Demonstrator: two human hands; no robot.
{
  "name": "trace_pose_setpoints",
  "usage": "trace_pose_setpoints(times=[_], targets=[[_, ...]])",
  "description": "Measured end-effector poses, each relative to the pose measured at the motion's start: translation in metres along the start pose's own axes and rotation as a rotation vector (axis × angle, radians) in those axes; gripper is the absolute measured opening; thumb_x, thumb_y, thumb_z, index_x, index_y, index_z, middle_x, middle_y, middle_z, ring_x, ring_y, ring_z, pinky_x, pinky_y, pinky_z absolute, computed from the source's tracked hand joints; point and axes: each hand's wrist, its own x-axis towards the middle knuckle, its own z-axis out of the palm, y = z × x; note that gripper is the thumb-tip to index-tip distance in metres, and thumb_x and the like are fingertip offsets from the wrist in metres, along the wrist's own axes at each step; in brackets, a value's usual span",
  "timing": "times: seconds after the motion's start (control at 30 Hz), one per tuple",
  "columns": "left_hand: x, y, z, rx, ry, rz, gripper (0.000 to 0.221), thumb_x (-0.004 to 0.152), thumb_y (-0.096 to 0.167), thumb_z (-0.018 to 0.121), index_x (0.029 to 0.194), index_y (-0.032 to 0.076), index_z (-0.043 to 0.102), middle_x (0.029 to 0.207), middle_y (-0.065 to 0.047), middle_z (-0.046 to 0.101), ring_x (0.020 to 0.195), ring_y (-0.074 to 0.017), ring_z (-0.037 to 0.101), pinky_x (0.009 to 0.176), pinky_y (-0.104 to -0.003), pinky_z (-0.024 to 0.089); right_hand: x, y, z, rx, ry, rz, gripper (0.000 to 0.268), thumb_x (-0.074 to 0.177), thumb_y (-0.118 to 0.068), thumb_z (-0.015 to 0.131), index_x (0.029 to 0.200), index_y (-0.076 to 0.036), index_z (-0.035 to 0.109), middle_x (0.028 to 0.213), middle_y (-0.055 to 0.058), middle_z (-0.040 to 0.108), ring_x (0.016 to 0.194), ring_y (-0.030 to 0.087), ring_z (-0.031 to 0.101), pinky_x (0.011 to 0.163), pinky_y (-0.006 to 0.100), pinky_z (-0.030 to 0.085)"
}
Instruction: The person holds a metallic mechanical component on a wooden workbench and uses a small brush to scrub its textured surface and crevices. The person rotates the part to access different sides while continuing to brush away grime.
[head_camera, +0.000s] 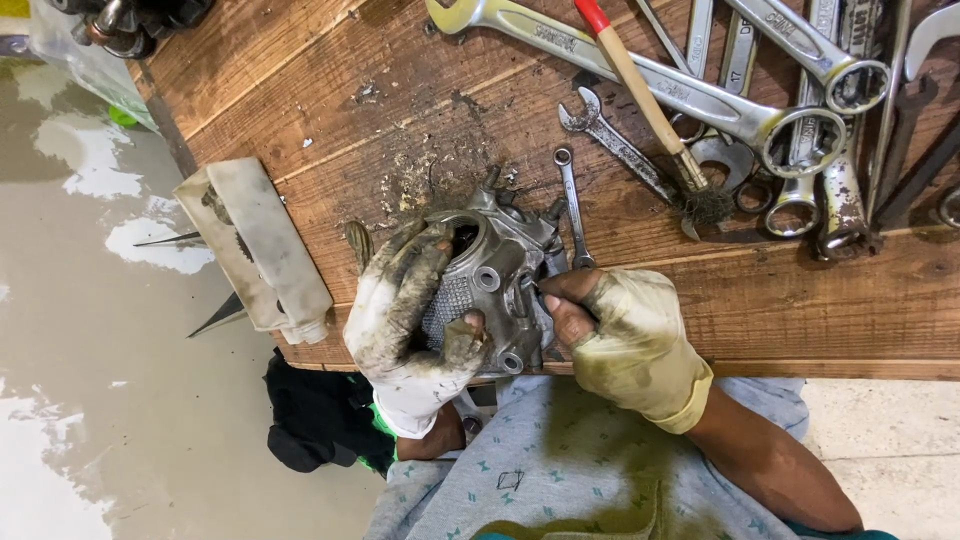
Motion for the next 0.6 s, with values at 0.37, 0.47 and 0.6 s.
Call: trace_pose_setpoints(times=[0.37,0.47,0.6], targets=[[-0.002,0.002,0.001,0.100,-0.081,0.039,0.083,0.087,0.074,0.061,0.148,0.018,0.048,0.155,-0.013,0.044,0.150,-0.0456,0.042,0.115,-0.063,0.052,-0.004,0.010,0.000,0.031,0.014,0.004,0.010,0.091,-0.006,0.070,0.092,-0.012,0.078,0.070,0.012,0.070,0.066,0.042,0.068,0.060,0.046,0.056],[-0.001,0.002,0.002,0.127,-0.098,0.046,0.088,0.086,0.077,0.061,0.151,0.020,0.046,0.158,-0.013,0.042,0.152,-0.0461,0.039,0.115,-0.063,0.052,0.006,-0.005,-0.004,0.066,-0.064,-0.018,0.009,0.091,-0.005,0.067,0.090,-0.006,0.076,0.069,0.020,0.067,0.066,0.050,0.065,0.054,0.055,0.052],[-0.002,0.003,0.004,0.147,-0.120,0.063,0.092,0.085,0.081,0.061,0.153,0.021,0.044,0.161,-0.013,0.039,0.154,-0.0465,0.037,0.115,-0.064,0.052,-0.001,0.006,-0.003,0.064,0.018,0.015,0.010,0.090,-0.005,0.070,0.090,-0.011,0.079,0.072,0.013,0.071,0.067,0.042,0.069,0.060,0.045,0.056]])
